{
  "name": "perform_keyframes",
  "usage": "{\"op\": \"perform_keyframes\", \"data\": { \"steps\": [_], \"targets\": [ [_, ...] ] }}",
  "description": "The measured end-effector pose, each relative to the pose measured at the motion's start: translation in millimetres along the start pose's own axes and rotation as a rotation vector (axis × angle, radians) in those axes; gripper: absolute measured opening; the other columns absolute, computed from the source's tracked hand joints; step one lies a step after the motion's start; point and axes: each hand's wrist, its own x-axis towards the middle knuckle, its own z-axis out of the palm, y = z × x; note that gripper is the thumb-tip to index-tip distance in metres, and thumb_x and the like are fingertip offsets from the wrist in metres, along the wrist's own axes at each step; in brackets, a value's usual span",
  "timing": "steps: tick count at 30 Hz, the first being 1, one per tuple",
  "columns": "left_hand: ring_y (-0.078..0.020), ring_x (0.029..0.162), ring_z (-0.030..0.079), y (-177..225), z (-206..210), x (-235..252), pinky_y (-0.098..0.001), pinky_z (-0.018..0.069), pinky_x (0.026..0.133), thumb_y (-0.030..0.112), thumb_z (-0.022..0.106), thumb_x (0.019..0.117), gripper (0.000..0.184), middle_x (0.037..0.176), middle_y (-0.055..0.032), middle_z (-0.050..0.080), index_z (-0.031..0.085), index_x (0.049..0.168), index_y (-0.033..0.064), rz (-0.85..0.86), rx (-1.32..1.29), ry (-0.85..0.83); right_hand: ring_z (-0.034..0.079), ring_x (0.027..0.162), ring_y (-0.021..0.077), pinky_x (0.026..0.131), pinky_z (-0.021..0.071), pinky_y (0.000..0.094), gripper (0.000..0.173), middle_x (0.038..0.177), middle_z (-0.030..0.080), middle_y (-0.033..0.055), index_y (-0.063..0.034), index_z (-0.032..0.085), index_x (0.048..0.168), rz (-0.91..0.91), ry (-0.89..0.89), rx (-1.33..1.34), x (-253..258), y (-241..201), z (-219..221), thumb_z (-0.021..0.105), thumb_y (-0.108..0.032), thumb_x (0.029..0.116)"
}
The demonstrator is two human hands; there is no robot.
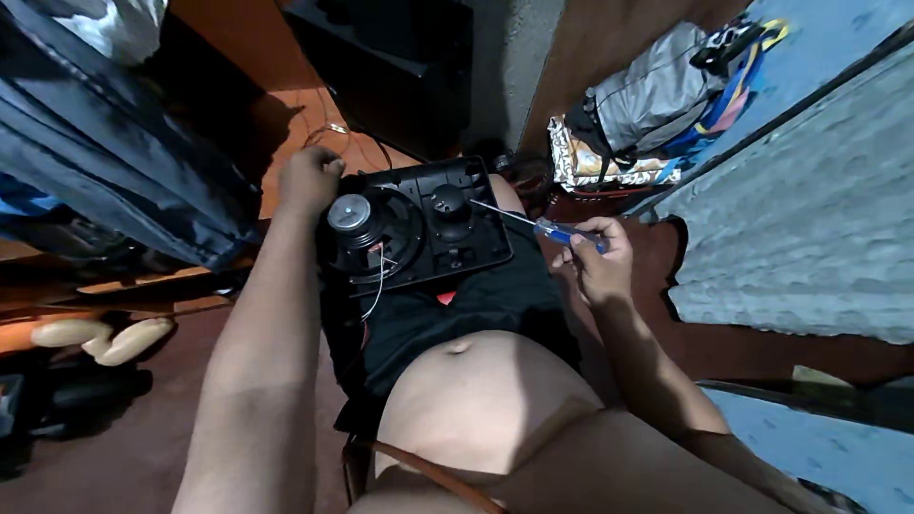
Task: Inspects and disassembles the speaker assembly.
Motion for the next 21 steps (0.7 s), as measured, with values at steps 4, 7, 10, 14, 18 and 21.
{"op": "perform_keyframes", "data": {
  "steps": [4,7,10,14,18,21],
  "targets": [
    [-0.0449,0.116,0.062,67,-9,-69,-0.0644,0.0439,0.105,0.031,0.053,0.106,0.04,0.12,-0.0266,0.066,0.067,0.122,-0.002,0.414,0.001,0.147,0.067,0.061,0.0145,0.059,0.0633,0.0335,0.018,0.087,0.069,0.0014,-0.0116,0.057,0.11,-0.095,0.035,0.026,5,-3,2,0.06,0.0,0.0955],
    [-0.0422,0.111,0.066,98,29,-116,-0.0666,0.0464,0.099,0.037,0.066,0.0971,0.038,0.114,-0.0193,0.072,0.073,0.117,0.0056,0.718,0.087,-0.045,0.067,0.063,0.0128,0.059,0.0626,0.0298,0.017,0.09,0.069,0.0011,-0.0114,0.057,0.112,-0.146,0.014,0.031,6,-9,3,0.059,-0.001,0.0981],
    [-0.0377,0.116,0.065,99,68,-123,-0.0625,0.0472,0.101,0.037,0.077,0.0914,0.042,0.122,-0.0141,0.071,0.073,0.125,0.0123,0.71,0.23,-0.252,0.067,0.065,0.0123,0.06,0.0632,0.0296,0.018,0.094,0.068,0.0008,-0.0123,0.056,0.113,-0.19,-0.012,0.01,7,-19,5,0.059,-0.002,0.0989],
    [-0.0305,0.11,0.068,82,87,-118,-0.056,0.0491,0.101,0.035,0.074,0.0954,0.031,0.112,-0.0099,0.074,0.076,0.115,0.0122,0.657,0.139,-0.268,0.069,0.067,0.0127,0.061,0.064,0.0303,0.02,0.099,0.07,0.0002,-0.0117,0.057,0.116,-0.321,-0.031,-0.044,9,-27,5,0.061,-0.003,0.0981],
    [-0.0272,0.114,0.068,70,98,-125,-0.0549,0.0485,0.104,0.032,0.073,0.0956,0.029,0.116,-0.0078,0.074,0.076,0.115,0.0117,0.615,-0.043,-0.197,0.069,0.07,0.0132,0.061,0.0645,0.0312,0.022,0.103,0.069,0.001,-0.0108,0.058,0.118,-0.413,-0.058,-0.072,13,-26,5,0.062,-0.004,0.0975],
    [-0.0264,0.117,0.067,67,99,-128,-0.0542,0.0486,0.105,0.037,0.073,0.0952,0.033,0.12,-0.0074,0.074,0.077,0.114,0.0106,0.603,-0.054,-0.154,0.07,0.071,0.0143,0.062,0.0643,0.0314,0.022,0.104,0.069,0.0023,-0.0107,0.057,0.119,-0.426,-0.065,-0.089,13,-29,6,0.064,-0.006,0.0985]
  ]
}}
